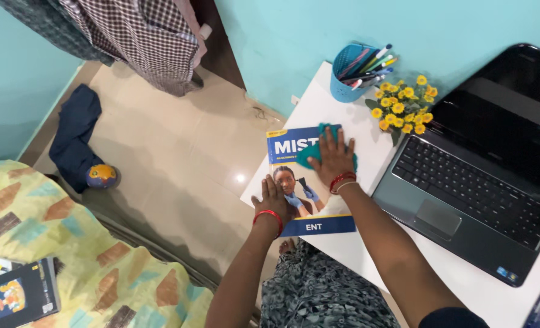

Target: The person wipes a white desk surface with a teal cloth, then picks up pens and pencils from a nearby bed and places them into a blue pen holder on the desk. The person then wipes the covers of two textbooks with the cloth and places them on the desk.

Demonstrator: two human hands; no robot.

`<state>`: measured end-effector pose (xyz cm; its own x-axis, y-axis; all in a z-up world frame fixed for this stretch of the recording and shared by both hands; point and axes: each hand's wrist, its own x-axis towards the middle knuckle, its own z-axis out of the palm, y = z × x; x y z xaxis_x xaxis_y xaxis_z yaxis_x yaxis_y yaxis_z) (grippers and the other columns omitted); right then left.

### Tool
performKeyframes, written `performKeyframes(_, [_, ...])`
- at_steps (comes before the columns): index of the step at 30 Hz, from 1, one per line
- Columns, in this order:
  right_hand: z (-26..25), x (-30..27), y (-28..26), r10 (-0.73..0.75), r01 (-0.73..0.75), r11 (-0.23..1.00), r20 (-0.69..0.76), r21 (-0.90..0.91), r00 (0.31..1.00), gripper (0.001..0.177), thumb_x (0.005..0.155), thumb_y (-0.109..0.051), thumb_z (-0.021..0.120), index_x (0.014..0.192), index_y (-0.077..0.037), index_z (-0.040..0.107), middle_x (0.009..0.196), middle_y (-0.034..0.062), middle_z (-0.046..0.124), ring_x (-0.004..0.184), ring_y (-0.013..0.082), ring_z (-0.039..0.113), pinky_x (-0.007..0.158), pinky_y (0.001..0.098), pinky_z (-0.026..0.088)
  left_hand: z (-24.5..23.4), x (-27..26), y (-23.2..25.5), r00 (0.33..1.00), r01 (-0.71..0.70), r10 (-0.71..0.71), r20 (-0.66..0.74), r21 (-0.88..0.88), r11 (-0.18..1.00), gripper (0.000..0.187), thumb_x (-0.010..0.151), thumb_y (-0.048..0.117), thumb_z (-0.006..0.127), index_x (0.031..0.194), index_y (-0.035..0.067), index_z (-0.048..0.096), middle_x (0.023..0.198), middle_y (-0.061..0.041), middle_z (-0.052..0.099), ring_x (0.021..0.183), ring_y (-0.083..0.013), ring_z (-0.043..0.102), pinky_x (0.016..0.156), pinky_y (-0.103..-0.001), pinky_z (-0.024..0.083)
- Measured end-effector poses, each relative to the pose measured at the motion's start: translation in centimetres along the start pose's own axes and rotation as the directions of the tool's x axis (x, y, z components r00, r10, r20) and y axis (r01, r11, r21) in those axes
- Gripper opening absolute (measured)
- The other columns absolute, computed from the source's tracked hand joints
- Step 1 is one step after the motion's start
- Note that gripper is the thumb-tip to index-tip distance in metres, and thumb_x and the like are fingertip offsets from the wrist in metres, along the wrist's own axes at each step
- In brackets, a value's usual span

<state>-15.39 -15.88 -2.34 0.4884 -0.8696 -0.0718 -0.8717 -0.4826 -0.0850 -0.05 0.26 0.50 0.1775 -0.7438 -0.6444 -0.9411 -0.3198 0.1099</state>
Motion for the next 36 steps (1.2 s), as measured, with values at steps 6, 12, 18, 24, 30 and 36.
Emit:
performKeyframes(6, [1.5,1.7,-1.1,0.205,-0.201,0.978,-0.087,0.051,0.975,0.082,0.1,-0.061,0.038,0.157,-0.002,0.033,0.171,0.0177,0.011,0.156,0.0441,0.002,0.12,0.0652,-0.002,-0.1,-0.1,-0.2,1.0,-0.013,0.013,0.009,-0.003,1.0,0.116,0.087,0.059,0.07,0.164,0.007,0.001,0.171,-0.018,-0.009,0.159,-0.0314,-0.006,0.118,-0.07,0.019])
performKeyframes(12, [1.5,2.6,-4.3,0.159,-0.16,0.987,-0.056,-0.014,0.986,0.078,0.104,-0.057,0.034,0.158,-0.001,0.032,0.17,0.0193,0.009,0.156,0.0452,0.0,0.121,0.0631,-0.003,0.9,0.2,-0.7,0.996,-0.06,0.058,-0.064,-0.016,0.998,0.113,0.088,0.053,0.071,0.163,0.003,0.005,0.171,-0.021,-0.008,0.158,-0.0339,-0.005,0.115,-0.074,0.017])
performKeyframes(18, [1.6,3.8,-9.3,-0.098,0.099,0.995,0.009,-0.025,0.995,0.073,0.102,-0.054,0.036,0.157,-0.006,0.033,0.17,0.0169,0.01,0.155,0.043,0.002,0.121,0.0612,0.001,0.6,-0.1,-0.8,0.995,-0.084,0.08,-0.065,-0.063,0.994,0.1,0.095,0.049,0.062,0.162,0.002,0.005,0.17,-0.022,-0.007,0.158,-0.0352,-0.007,0.115,-0.076,0.014])
performKeyframes(24, [2.2,5.3,-9.4,-0.402,0.402,0.915,0.03,0.0,0.915,0.066,0.102,-0.049,0.041,0.156,-0.012,0.037,0.17,0.0091,0.015,0.155,0.0394,0.006,0.123,0.0609,0.004,1.0,-0.5,-1.0,0.991,-0.102,0.097,-0.092,-0.053,0.993,0.094,0.096,0.045,0.06,0.163,0.005,0.008,0.171,-0.02,-0.006,0.158,-0.0351,-0.006,0.115,-0.076,0.012])
performKeyframes(30, [0.8,5.2,-8.9,-0.522,0.525,0.85,0.077,-0.038,0.85,0.066,0.1,-0.05,0.043,0.154,-0.013,0.038,0.169,0.0085,0.014,0.155,0.0385,0.007,0.122,0.0602,0.006,0.4,-0.7,-1.0,0.992,-0.09,0.08,-0.095,-0.106,0.99,0.098,0.095,0.046,0.062,0.163,0.005,0.005,0.172,-0.017,-0.007,0.159,-0.0324,-0.006,0.117,-0.074,0.01])
performKeyframes(36, [-0.8,0.8,-9.2,-0.572,0.591,0.8,0.163,-0.103,0.804,0.063,0.101,-0.048,0.042,0.153,-0.013,0.038,0.169,0.009,0.014,0.154,0.0382,0.007,0.121,0.061,0.008,0.7,-2.0,-1.7,0.99,-0.072,0.053,-0.133,-0.143,0.987,0.113,0.087,0.046,0.076,0.163,0.006,0.003,0.171,-0.018,-0.005,0.16,-0.0322,-0.005,0.123,-0.062,0.009])
